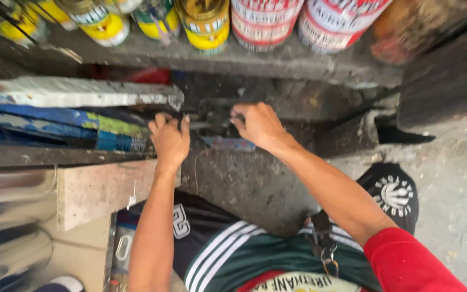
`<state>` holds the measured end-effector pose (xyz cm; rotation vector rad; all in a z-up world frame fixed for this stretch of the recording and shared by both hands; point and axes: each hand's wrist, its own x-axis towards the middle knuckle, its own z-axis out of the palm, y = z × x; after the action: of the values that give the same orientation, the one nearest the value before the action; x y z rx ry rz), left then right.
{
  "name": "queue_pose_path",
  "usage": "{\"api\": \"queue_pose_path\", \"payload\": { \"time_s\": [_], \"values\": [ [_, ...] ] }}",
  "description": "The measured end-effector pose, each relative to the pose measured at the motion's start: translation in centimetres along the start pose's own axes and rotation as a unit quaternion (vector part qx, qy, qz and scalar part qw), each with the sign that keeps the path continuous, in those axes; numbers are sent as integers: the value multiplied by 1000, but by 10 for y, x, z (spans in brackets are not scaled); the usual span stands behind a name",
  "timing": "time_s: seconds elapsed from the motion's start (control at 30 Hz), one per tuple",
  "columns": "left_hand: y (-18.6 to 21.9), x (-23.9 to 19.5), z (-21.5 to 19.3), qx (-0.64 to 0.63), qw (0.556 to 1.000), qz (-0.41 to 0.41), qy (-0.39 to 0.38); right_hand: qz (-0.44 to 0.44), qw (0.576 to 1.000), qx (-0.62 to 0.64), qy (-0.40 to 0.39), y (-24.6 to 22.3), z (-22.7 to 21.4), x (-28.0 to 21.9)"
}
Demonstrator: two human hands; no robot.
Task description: Cleaning paint scrapers by dipping them in solvent and wiping them with a cloth to remove paint residue.
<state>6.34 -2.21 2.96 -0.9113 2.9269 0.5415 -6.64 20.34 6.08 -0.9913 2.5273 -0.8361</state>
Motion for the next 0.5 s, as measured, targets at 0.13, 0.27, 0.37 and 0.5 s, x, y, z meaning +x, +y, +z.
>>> {"api": "queue_pose_path", "payload": {
  "time_s": [0.13, 0.27, 0.37, 0.5],
  "values": [
    [-9, 5, 2, -7, 1000, -6, 5, 28, 1000, -13, -1, 0, -8, 3],
    [-8, -3, -1, -4, 1000, 5, 4, 14, 1000, -8, -16, -3, 5, 0],
    [-8, 2, -6, -10, 1000, 6, 8, 38, 995, -82, -32, 38, 35, 22],
    [-12, 0, -3, -12, 1000, -16, 22, 31, 998, -48, -29, 25, 9, 17]
  ]
}}
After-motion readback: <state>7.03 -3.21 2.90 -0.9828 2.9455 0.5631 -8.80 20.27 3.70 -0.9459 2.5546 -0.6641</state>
